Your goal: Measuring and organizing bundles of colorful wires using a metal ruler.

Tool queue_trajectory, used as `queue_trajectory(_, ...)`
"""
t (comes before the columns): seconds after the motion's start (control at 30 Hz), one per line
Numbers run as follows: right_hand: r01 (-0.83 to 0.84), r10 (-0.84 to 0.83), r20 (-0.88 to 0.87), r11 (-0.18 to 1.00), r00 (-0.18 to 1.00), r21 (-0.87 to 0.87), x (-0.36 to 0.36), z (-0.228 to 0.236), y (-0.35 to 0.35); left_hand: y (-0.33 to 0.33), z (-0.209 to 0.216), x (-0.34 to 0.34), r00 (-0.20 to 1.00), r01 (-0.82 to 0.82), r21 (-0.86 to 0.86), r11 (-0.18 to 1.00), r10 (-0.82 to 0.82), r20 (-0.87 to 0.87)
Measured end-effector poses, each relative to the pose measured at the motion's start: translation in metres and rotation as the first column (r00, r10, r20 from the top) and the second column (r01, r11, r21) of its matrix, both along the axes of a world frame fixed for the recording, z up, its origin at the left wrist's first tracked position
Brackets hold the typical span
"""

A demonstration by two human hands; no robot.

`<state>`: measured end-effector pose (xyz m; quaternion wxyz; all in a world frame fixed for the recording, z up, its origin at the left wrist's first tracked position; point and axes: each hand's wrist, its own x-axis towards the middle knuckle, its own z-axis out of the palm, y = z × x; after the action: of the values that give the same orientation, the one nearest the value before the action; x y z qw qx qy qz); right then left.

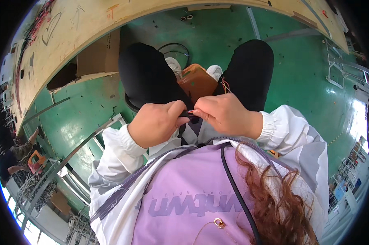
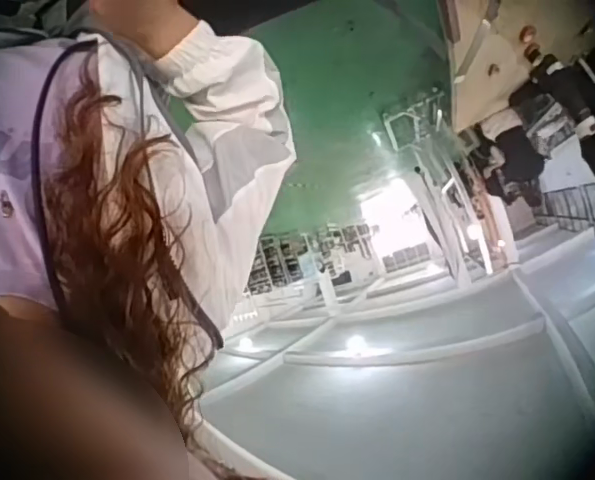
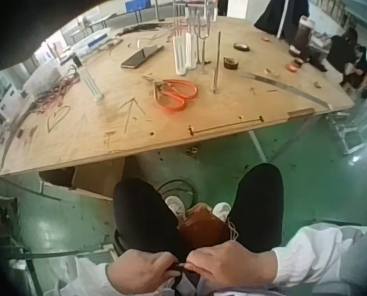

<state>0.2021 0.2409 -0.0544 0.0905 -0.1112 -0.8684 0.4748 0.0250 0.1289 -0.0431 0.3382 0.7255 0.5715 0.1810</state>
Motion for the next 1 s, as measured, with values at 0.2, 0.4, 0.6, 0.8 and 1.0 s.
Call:
queue_trajectory(0.2,0.093,-0.035,0.198,0.951,0.98,-0.296,0.022,-0.014,-0.031,-0.011,-0.019,0.021,0.971,0.097,0.08,0.992,-0.077,-0.226)
queue_trajectory(0.4,0.194,0.02,0.353,0.805,0.935,-0.561,0.027,-0.019,-0.038,-0.018,-0.024,0.03,0.955,0.178,0.09,0.98,-0.15,-0.257)
queue_trajectory(0.6,0.133,0.152,0.351,0.734,0.924,-0.666,0.029,-0.029,-0.037,-0.02,-0.024,0.031,0.965,0.214,0.026,0.976,-0.207,-0.161)
queue_trajectory(0.8,-0.021,0.242,0.383,0.867,0.892,-0.498,0.03,-0.025,-0.028,-0.021,-0.036,0.033,0.986,0.08,-0.109,0.991,-0.062,0.155)
queue_trajectory(1.0,-0.062,0.059,0.06,0.996,0.996,0.064,0.029,-0.015,-0.026,-0.005,-0.032,0.018,0.809,0.041,-0.475,0.879,0.25,0.532)
